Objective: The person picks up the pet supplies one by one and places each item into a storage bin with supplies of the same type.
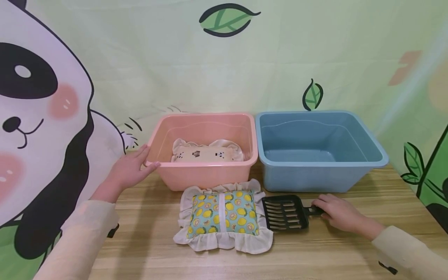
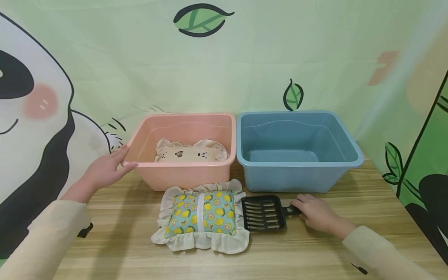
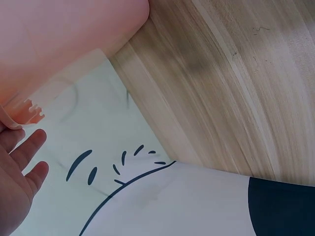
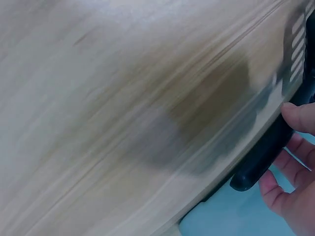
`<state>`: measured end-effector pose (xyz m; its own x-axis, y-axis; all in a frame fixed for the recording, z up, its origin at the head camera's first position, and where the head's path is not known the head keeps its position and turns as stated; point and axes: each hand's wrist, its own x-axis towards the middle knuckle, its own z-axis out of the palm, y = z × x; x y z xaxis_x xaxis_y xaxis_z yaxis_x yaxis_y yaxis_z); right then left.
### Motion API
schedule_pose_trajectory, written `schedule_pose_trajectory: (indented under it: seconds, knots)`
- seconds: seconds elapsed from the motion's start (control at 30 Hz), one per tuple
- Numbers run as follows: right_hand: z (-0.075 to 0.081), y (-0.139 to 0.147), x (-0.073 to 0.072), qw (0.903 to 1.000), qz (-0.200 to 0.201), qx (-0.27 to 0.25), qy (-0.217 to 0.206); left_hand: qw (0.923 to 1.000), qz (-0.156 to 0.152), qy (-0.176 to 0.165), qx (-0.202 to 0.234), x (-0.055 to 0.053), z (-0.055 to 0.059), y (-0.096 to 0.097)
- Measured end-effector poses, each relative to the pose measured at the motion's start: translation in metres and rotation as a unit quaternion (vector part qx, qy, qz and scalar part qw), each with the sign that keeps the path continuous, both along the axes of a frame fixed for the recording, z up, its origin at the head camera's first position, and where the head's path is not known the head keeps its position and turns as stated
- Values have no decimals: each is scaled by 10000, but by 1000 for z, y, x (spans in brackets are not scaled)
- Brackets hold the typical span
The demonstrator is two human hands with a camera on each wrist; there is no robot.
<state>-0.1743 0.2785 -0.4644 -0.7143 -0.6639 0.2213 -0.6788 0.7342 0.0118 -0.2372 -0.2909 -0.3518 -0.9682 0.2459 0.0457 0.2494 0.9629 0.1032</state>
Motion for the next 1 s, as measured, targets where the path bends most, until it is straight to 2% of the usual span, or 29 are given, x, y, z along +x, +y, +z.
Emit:
schedule_pose_trajectory:
  seconds: [0.23, 0.47, 0.73, 1.0]
  knots:
    - [3, -1, 0, 9998, -19, 168, -63, 10000, 16, -39, -2, 0, -1, -1]
    - [13, -3, 0, 9995, 219, 192, 147, 10000, -2, 3, 32, 0, -2, -1]
    - [25, -8, 3, 9994, 301, 187, 43, 10000, -20, 48, 27, 0, -3, -2]
    - [34, -14, 1, 9984, 509, 74, 246, 10000, -56, 28, 40, 0, -1, -1]
